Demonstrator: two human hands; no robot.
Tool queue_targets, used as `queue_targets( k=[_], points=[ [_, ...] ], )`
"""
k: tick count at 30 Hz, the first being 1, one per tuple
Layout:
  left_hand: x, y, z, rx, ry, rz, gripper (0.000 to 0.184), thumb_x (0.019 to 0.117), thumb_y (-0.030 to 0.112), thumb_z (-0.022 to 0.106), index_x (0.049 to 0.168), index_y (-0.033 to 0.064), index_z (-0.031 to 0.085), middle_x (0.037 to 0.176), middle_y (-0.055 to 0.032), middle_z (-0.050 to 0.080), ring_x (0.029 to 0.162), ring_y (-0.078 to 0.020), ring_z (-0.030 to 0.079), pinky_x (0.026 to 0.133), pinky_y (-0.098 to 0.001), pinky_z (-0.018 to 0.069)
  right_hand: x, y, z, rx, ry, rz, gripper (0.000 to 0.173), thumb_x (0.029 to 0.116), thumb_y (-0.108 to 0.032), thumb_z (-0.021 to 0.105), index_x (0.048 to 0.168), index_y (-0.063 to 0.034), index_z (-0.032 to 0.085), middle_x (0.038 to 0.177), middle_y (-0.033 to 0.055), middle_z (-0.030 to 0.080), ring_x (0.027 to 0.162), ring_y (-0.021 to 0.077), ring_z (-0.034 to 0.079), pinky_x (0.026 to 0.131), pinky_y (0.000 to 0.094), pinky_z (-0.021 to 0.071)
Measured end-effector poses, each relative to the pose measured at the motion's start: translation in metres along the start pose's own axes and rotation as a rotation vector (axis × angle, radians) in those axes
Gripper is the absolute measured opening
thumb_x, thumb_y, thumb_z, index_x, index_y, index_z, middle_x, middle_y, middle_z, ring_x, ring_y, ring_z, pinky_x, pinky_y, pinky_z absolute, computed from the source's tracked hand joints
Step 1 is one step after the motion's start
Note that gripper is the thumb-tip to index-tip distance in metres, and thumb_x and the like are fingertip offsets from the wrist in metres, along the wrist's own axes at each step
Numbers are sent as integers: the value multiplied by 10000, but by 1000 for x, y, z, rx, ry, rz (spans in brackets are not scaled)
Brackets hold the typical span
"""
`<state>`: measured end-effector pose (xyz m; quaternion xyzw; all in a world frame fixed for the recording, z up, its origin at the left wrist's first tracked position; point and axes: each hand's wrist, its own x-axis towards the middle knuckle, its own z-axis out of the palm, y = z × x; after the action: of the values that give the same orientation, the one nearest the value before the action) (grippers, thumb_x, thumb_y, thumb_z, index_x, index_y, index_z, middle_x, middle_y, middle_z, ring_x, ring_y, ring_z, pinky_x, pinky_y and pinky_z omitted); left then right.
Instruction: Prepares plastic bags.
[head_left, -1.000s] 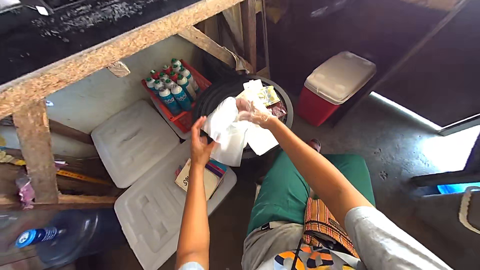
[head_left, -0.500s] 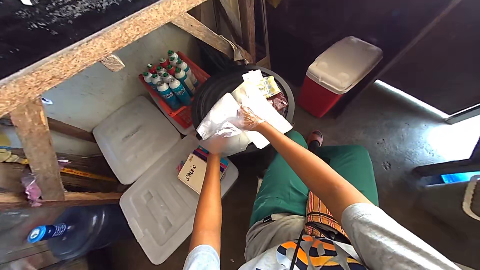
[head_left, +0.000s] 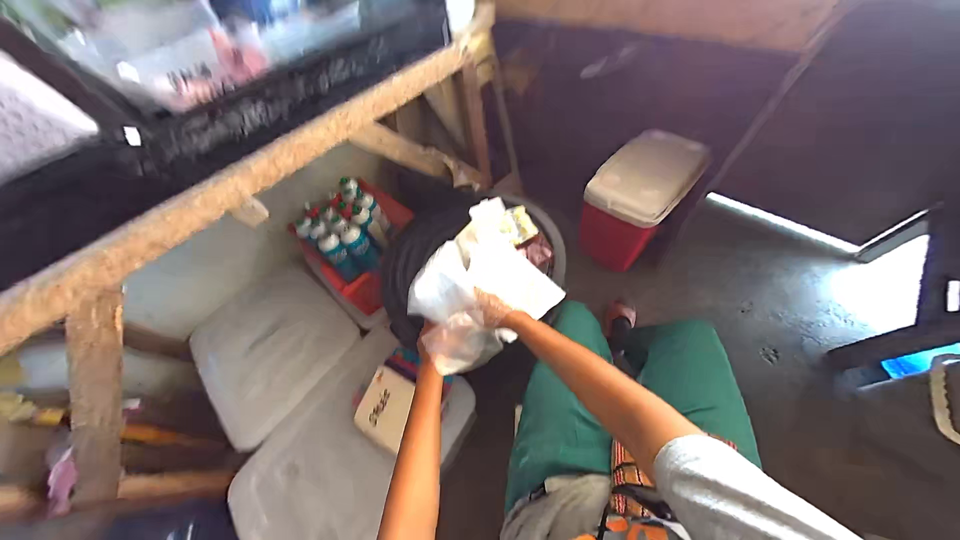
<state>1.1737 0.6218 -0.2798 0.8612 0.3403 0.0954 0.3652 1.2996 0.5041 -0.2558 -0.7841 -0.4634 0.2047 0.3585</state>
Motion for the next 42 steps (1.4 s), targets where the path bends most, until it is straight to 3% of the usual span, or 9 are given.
queue_targets(
  k=[6,10,17,21,24,29,33,36,42],
  points=[
    [-29,-4,-21,-220,197,210,535,1067,111,391,1530,-136,287,1544,-352,370,1442,-466,382,1192,-557,300,-20,-19,-26,60,107,108,1021,856,-289,818,1608,24,202,1605,339,273,1486,479,301,1216,581,264],
    [-87,16,-19,-315,412,389,685,899,24,672,1474,-158,347,1262,-355,608,1125,-407,646,946,-502,541,-73,-41,-22,363,316,60,798,896,-362,771,1517,6,430,1422,285,537,1303,374,548,1133,482,420],
    [-102,5,-15,-439,463,401,460,1015,64,495,1390,-193,426,1239,-341,598,1079,-225,630,911,-322,518,-180,-73,-3,534,-286,-239,302,932,18,662,1211,132,649,1033,245,716,933,267,702,920,429,554],
    [-101,47,-55,-605,648,439,410,1033,101,498,1333,-175,468,1084,-117,601,872,35,576,740,-124,474,-226,-52,-21,23,-580,-122,430,909,-127,767,1302,17,671,1226,246,689,1189,401,635,1071,592,427],
    [-112,80,-77,-702,499,679,369,1022,62,462,1338,-127,444,985,54,624,681,89,527,551,-96,417,-242,-40,-62,187,-221,-92,250,937,-64,710,1164,39,721,1131,193,729,1084,298,696,1025,492,513],
    [-150,140,-44,-640,-42,975,374,1033,380,569,1336,162,596,1069,173,713,913,90,644,762,-116,537,-244,-70,-113,296,399,-304,627,820,-319,818,1310,33,648,1346,202,629,1272,264,581,1098,415,452],
    [-152,163,-16,-644,53,1042,425,1013,289,613,1268,-50,600,998,14,687,764,90,592,664,-82,504,-243,-97,-96,409,296,-328,958,765,-204,871,1504,136,364,1388,241,598,1249,203,614,1093,310,459],
    [-150,168,-13,-591,220,990,448,979,211,618,1210,-172,582,869,-17,626,669,95,472,598,-61,405,-240,-94,-76,542,349,-240,565,873,-60,736,1374,109,538,938,130,704,794,97,653,774,231,539],
    [-152,147,-33,-818,-136,742,494,840,230,803,1233,-4,616,944,101,728,757,22,660,681,-151,560,-245,-78,-80,522,433,-253,147,920,-60,666,965,60,737,911,101,704,823,39,641,766,179,527]
  ],
)
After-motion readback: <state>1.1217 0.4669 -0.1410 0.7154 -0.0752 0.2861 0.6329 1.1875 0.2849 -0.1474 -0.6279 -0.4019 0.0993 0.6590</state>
